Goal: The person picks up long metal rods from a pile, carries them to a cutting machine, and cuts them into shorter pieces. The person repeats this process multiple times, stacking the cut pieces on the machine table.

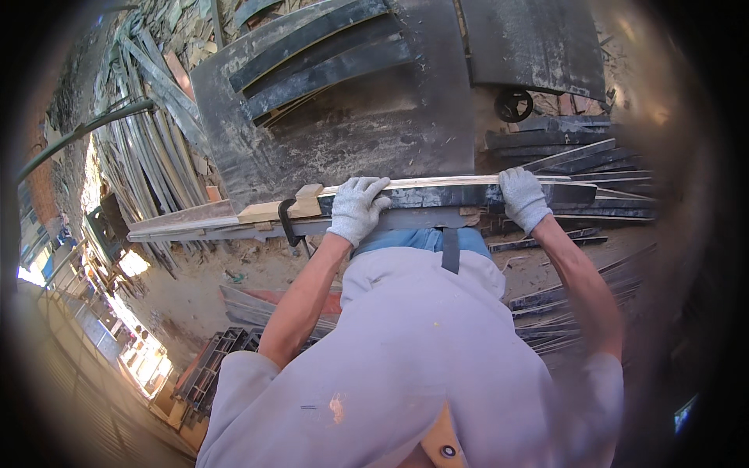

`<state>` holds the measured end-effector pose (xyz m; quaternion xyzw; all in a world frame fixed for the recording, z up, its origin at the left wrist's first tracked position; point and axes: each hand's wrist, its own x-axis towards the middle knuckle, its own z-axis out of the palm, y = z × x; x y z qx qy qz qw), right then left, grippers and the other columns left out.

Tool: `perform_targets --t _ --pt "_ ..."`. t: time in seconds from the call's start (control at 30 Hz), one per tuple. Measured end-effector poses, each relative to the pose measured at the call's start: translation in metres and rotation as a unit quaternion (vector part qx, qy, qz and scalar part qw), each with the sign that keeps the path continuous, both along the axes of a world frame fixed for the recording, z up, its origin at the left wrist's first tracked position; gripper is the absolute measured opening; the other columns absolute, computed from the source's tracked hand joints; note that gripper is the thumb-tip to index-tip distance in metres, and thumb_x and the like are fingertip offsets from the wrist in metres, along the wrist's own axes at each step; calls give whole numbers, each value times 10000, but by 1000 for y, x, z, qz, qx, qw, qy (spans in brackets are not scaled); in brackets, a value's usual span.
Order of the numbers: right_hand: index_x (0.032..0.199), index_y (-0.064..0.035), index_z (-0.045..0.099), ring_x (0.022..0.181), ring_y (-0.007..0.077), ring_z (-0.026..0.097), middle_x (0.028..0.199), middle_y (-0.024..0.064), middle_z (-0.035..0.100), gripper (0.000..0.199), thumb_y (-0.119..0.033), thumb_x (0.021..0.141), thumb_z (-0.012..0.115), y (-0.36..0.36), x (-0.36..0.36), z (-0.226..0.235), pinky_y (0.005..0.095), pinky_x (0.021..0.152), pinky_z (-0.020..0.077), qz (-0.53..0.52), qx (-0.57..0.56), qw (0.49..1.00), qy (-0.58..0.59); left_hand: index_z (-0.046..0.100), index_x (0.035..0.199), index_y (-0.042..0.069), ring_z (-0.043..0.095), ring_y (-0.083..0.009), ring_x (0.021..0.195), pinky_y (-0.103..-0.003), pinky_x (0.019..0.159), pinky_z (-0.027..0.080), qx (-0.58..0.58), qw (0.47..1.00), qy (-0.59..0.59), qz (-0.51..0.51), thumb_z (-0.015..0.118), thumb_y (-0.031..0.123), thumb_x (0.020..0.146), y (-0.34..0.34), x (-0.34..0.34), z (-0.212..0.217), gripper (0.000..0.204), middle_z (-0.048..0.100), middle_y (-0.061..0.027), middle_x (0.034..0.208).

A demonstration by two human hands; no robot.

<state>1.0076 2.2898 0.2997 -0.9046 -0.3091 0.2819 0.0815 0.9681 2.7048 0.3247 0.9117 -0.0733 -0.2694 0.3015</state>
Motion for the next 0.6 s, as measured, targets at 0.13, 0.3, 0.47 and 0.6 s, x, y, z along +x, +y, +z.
perform_targets --t 0.13,0.3,0.47,0.6 --pt "1128 -38 607 1028 349 623 1066 167 631 441 -76 700 707 -1 -13 -12 446 910 513 -8 23 998 -63 715 1262 172 626 -300 1139 -460 1006 484 17 1000 5 -4 761 346 892 -2 1 -1 411 705 -57 1180" --pt "1042 -59 611 985 351 625 1004 157 629 372 -64 686 717 -34 -8 -10 455 866 519 -32 -25 998 -48 717 1276 164 620 -314 1125 -461 989 500 25 1000 3 -1 775 295 880 -4 1 1 421 706 -71 1191" --pt "960 -82 616 925 347 623 941 140 629 319 -79 662 731 -37 -10 -11 458 805 522 -49 -41 998 7 629 1392 115 593 -334 1219 -528 1126 427 34 996 -72 -50 748 358 913 -11 0 8 550 657 -118 1285" --pt "950 -88 625 921 335 625 937 132 629 308 -111 666 740 -34 -12 -3 444 794 517 -52 -32 998 -12 649 1289 119 619 -323 1164 -520 1078 429 34 989 -136 -45 732 461 928 -33 -17 -9 504 674 -117 1215"
